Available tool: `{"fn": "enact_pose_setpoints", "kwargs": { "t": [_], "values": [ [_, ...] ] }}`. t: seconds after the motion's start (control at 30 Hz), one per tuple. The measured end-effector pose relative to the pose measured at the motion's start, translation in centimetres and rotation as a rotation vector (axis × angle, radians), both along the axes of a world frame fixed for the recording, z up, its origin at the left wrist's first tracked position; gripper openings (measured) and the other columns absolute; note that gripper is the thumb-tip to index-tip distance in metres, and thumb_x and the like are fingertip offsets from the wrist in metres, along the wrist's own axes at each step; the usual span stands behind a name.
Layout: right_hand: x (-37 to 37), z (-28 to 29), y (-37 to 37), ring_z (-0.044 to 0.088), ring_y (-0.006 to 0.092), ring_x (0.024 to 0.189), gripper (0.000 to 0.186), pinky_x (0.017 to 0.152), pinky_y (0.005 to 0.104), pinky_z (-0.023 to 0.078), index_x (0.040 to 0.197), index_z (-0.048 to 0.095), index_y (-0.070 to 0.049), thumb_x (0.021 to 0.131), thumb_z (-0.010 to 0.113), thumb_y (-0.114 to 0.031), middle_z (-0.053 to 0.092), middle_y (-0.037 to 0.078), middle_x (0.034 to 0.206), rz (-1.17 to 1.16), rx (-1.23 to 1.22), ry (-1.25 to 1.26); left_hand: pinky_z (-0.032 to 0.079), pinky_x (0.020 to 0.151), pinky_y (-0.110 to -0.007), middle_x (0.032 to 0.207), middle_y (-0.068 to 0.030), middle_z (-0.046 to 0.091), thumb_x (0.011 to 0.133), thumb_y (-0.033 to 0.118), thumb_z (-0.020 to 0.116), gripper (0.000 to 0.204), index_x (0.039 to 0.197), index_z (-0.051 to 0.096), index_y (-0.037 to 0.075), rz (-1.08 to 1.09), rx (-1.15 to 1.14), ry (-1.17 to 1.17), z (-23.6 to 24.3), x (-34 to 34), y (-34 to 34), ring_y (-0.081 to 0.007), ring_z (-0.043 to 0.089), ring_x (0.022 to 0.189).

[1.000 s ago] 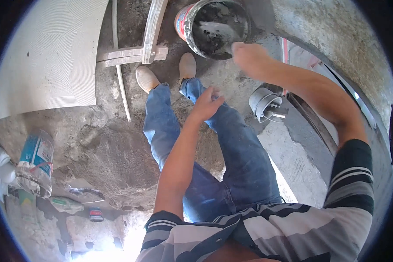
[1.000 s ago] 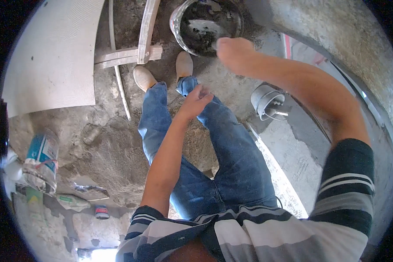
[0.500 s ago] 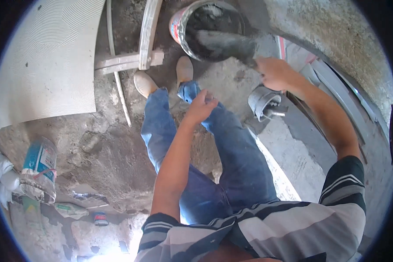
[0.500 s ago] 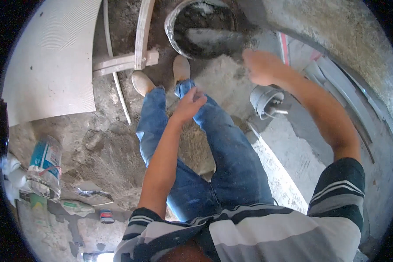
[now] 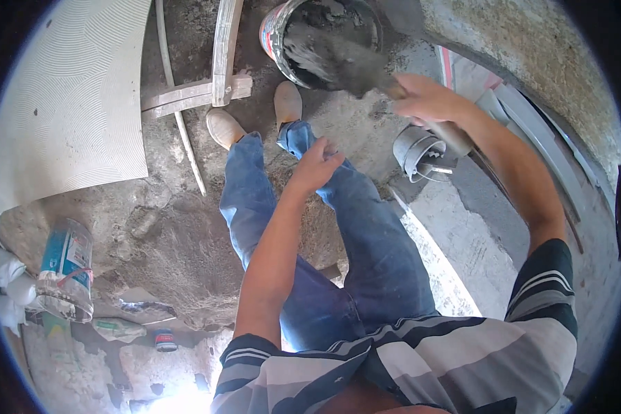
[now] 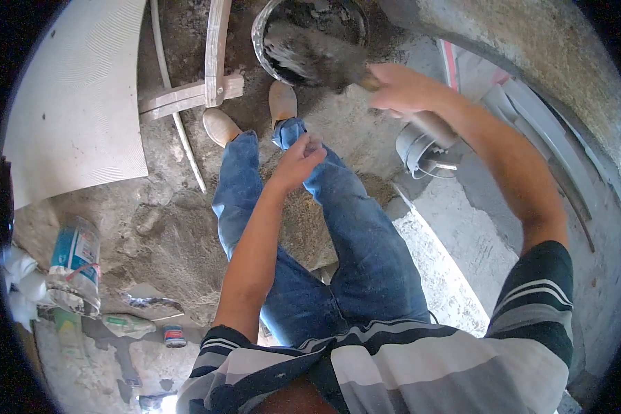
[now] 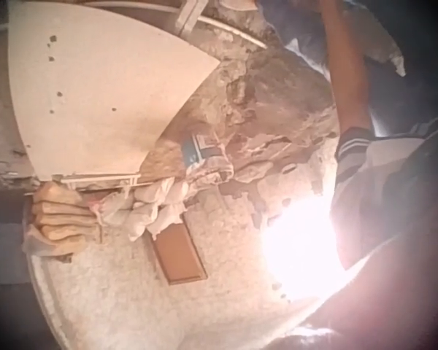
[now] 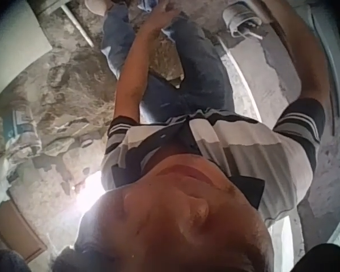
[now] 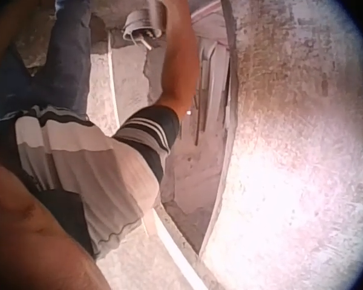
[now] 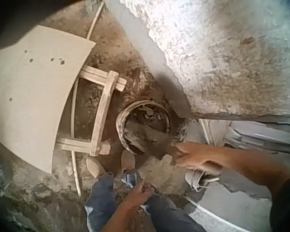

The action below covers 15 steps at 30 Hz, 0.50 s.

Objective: Spreading mortar evenly over the back of a large tile using a trowel.

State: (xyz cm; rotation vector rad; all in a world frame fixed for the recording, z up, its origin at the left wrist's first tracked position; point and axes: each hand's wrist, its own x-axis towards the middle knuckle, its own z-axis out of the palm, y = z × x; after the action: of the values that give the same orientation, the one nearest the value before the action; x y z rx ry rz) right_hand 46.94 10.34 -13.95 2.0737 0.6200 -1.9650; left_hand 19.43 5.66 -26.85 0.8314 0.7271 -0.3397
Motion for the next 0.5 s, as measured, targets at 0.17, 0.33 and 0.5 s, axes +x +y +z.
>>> {"fn": "enact_pose_setpoints", "kwargs": {
  "t": [0.17, 0.33, 0.5],
  "values": [
    [2.2, -4.1, -2.0, 0.059, 0.0393, 0.072, 0.03, 0.061, 0.0473, 0.046, 0.099, 0.045, 0.002, 0.073, 0.056, -0.007, 0.06, 0.021, 0.075, 0.828, 0.274, -0.286, 0.045, 0.08, -0.034, 0.107, -0.0172, 0.057, 0.08, 0.029, 0.061, 0.048, 0.113, 0.048, -0.003, 0.0, -0.032, -0.017, 1.3, 0.9, 0.6, -0.0237, 0.057, 0.094],
    [-3.5, -13.4, -0.4, 0.062, 0.0392, 0.072, 0.026, 0.061, 0.0451, 0.048, 0.088, 0.051, 0.005, 0.068, 0.057, -0.01, 0.061, 0.024, 0.082, 0.504, 0.213, -0.164, 0.045, 0.08, -0.033, 0.105, -0.0164, 0.057, 0.079, 0.029, 0.062, 0.048, 0.113, 0.048, -0.002, -0.032, -0.026, -0.026, 1.6, 2.0, 1.0, -0.0225, 0.057, 0.091],
    [-2.8, -7.2, 0.2, 0.054, 0.0173, 0.054, 0.021, 0.045, 0.0346, 0.043, 0.078, 0.049, -0.001, 0.067, 0.059, -0.015, 0.054, 0.009, 0.064, -0.287, 0.03, 0.019, 0.046, 0.078, -0.034, 0.104, -0.0167, 0.057, 0.079, 0.029, 0.062, 0.046, 0.111, 0.049, -0.002, 0.001, -0.038, -0.022, -0.5, 1.0, -0.5, -0.023, 0.057, 0.09]
  ]
}}
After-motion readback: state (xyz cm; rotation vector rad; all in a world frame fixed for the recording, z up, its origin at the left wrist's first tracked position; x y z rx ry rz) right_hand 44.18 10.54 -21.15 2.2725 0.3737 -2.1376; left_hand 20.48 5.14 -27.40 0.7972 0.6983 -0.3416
